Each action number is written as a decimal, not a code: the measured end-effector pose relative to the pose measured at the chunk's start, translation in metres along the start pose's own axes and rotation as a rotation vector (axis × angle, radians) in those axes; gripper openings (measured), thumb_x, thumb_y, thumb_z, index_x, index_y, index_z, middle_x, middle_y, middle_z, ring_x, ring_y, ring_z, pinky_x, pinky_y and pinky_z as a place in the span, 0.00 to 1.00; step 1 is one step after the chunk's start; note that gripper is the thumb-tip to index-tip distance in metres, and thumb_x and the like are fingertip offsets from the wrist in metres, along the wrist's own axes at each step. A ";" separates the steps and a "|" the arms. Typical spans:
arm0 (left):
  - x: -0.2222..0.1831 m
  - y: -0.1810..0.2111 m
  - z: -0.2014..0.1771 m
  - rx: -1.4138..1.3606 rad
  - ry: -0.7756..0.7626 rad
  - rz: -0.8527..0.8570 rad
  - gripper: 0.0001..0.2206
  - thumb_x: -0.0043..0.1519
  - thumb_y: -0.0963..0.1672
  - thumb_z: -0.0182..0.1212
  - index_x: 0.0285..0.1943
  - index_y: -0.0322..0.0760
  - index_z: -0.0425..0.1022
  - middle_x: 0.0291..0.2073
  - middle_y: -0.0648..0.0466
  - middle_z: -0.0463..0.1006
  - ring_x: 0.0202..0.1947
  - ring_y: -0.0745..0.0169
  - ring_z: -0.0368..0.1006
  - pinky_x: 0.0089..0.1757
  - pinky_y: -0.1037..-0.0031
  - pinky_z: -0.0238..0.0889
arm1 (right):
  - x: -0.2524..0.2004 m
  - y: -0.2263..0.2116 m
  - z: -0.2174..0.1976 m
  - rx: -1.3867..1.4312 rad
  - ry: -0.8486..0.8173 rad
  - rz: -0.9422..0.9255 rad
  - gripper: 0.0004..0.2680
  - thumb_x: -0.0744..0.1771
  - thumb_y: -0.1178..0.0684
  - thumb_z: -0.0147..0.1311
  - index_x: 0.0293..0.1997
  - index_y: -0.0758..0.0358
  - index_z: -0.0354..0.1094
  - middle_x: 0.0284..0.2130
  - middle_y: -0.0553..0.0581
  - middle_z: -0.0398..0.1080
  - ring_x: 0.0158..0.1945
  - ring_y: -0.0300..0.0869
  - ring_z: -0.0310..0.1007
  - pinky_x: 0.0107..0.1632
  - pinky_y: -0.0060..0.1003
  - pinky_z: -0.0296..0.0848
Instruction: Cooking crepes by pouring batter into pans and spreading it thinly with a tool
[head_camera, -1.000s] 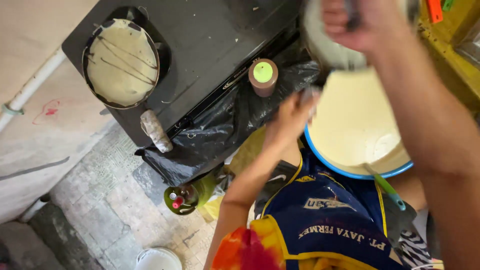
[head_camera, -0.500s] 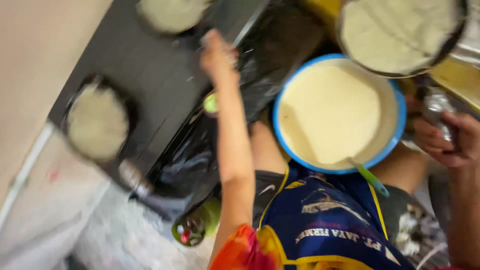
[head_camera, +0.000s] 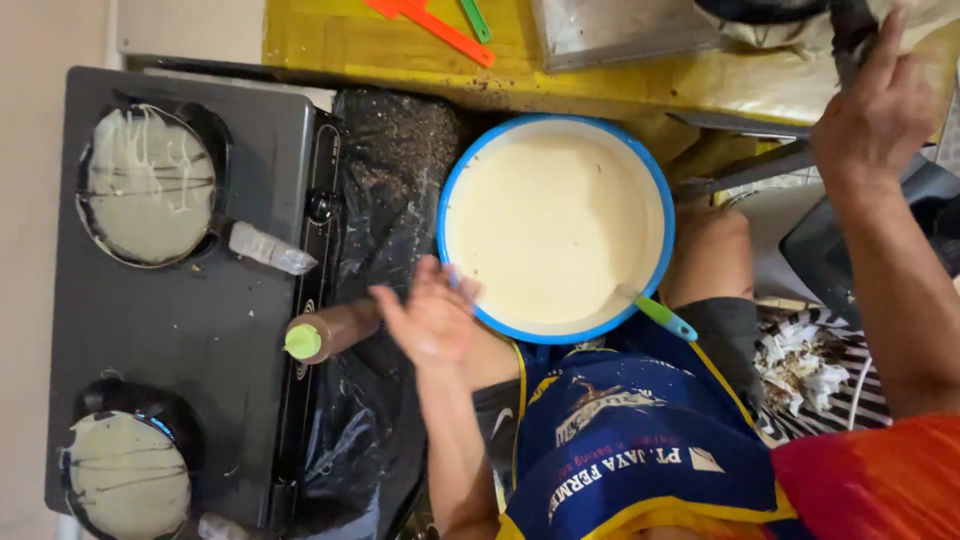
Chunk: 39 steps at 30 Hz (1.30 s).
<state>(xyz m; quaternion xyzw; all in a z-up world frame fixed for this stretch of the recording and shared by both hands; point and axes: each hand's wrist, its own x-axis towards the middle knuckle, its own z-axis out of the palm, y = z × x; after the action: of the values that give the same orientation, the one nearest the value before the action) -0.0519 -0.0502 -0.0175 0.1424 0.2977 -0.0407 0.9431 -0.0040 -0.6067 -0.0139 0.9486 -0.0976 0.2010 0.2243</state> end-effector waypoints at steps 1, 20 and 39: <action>-0.006 -0.013 -0.019 0.050 -0.048 -0.163 0.36 0.61 0.66 0.48 0.52 0.36 0.80 0.42 0.41 0.82 0.42 0.44 0.79 0.47 0.51 0.71 | -0.005 0.001 0.024 -0.143 0.169 0.031 0.29 0.71 0.55 0.68 0.79 0.59 0.51 0.40 0.56 0.70 0.32 0.52 0.71 0.29 0.44 0.63; -0.072 -0.128 0.040 0.935 -0.488 0.294 0.24 0.71 0.47 0.56 0.75 0.40 0.57 0.52 0.44 0.75 0.50 0.51 0.76 0.57 0.65 0.67 | -0.027 -0.118 -0.115 1.315 -0.169 0.194 0.06 0.70 0.55 0.66 0.42 0.60 0.70 0.33 0.53 0.67 0.35 0.40 0.60 0.39 0.42 0.61; -0.248 0.041 -0.169 0.779 0.668 0.752 0.10 0.54 0.40 0.72 0.40 0.37 0.76 0.13 0.52 0.71 0.12 0.69 0.63 0.23 0.77 0.58 | -0.069 -0.537 -0.204 1.815 -0.503 -0.789 0.52 0.57 0.31 0.77 0.79 0.65 0.32 0.78 0.68 0.40 0.81 0.57 0.44 0.79 0.52 0.46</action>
<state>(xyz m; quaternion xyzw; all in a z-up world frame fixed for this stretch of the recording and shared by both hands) -0.3410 0.0368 0.0023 0.5749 0.4686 0.2346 0.6283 0.0128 -0.0324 -0.0845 0.7400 0.3668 -0.0941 -0.5559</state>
